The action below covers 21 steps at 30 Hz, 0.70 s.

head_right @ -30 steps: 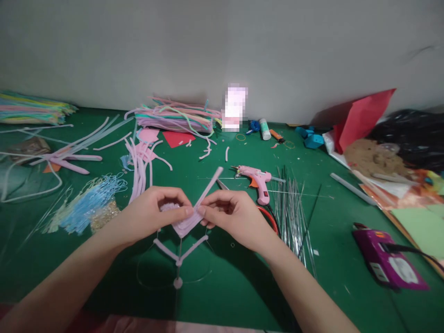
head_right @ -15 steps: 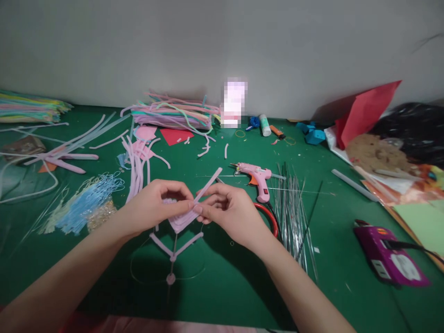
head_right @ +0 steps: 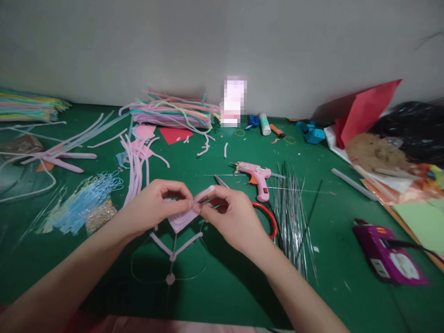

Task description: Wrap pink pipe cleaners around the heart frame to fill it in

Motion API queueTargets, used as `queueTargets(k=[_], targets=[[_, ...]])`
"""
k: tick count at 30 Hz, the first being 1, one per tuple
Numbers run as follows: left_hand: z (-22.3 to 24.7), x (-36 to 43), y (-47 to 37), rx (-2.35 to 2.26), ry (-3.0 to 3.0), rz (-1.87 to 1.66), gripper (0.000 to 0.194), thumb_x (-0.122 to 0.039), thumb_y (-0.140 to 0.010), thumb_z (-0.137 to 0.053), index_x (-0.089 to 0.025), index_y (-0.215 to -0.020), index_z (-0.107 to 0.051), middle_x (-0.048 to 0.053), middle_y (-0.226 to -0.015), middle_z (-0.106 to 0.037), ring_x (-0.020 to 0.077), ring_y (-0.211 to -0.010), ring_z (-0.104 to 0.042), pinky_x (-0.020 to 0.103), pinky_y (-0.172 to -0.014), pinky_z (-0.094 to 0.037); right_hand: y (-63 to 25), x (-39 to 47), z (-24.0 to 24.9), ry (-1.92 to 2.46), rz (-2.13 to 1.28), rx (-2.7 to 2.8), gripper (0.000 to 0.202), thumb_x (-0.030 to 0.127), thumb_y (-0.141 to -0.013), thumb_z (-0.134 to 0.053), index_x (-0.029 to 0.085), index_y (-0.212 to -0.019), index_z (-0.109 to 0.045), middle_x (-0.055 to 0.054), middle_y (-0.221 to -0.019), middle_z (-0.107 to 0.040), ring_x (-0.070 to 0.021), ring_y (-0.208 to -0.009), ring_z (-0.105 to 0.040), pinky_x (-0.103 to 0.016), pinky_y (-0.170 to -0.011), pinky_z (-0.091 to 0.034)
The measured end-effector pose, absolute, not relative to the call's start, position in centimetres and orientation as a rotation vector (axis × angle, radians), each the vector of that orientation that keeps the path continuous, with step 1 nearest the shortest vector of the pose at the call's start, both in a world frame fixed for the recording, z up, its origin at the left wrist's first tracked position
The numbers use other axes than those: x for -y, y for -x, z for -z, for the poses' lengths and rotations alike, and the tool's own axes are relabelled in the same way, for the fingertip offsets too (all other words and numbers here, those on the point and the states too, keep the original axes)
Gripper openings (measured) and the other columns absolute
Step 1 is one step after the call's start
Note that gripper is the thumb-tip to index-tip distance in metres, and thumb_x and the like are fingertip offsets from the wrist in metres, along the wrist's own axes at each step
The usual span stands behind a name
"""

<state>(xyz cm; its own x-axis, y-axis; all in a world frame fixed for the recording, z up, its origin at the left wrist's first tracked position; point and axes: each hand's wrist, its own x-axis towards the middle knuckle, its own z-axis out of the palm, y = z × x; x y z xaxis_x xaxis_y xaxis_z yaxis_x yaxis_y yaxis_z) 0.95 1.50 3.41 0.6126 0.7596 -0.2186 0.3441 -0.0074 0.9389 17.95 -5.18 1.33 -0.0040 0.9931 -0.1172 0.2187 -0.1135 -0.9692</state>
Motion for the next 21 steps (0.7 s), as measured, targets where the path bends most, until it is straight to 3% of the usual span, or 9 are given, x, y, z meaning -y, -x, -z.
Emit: queueTargets(k=[4, 9, 17, 21], targets=[[-3.5, -1.5, -0.9, -0.941, -1.607, -0.416, 0.010, -0.021, -0.073, -0.062, -0.015, -0.066, -0.067, -0.005, -0.061, -0.059, 0.0068, -0.057, -0.047, 0.017, -0.051, -0.035, -17.7, 5.6, -1.9, 1.501, -1.001, 1.466, 0.004, 0.022, -0.080, -0.067, 0.025, -0.083, -0.069, -0.002, -0.087, -0.072, -0.0178, -0.078, -0.067, -0.032, -0.067, -0.054], [-3.5, -1.4, -0.8, -0.951, -1.618, -0.424, 0.010, -0.020, -0.073, -0.061, -0.015, -0.066, -0.067, -0.004, -0.062, -0.060, 0.0072, -0.058, -0.048, 0.017, -0.053, -0.036, -17.5, 6.1, -2.4, 1.481, -0.618, 1.732, 0.007, 0.017, -0.084, -0.062, 0.022, -0.086, -0.066, -0.002, -0.084, -0.071, -0.0163, -0.076, -0.066, -0.029, -0.066, -0.053], [-3.3, -1.6, -0.7, -1.003, -1.642, -0.447, 0.011, -0.022, -0.072, -0.061, -0.015, -0.068, -0.067, -0.002, -0.066, -0.063, 0.0116, -0.064, -0.054, 0.020, -0.059, -0.041, -15.8, 8.0, -1.6, 1.412, 0.118, 2.032, 0.022, 0.009, -0.084, -0.056, 0.009, -0.103, -0.067, -0.017, -0.103, -0.070, -0.0263, -0.093, -0.066, -0.039, -0.079, -0.057], [-3.3, -1.7, -0.5, -0.990, -1.654, -0.418, 0.012, -0.025, -0.073, -0.061, -0.015, -0.068, -0.067, -0.001, -0.066, -0.063, 0.0120, -0.063, -0.055, 0.020, -0.060, -0.042, -15.9, 8.9, -2.1, 1.429, 0.025, 2.097, 0.037, 0.006, -0.081, -0.052, 0.009, -0.116, -0.064, -0.018, -0.118, -0.066, -0.0301, -0.109, -0.061, -0.046, -0.092, -0.053]])
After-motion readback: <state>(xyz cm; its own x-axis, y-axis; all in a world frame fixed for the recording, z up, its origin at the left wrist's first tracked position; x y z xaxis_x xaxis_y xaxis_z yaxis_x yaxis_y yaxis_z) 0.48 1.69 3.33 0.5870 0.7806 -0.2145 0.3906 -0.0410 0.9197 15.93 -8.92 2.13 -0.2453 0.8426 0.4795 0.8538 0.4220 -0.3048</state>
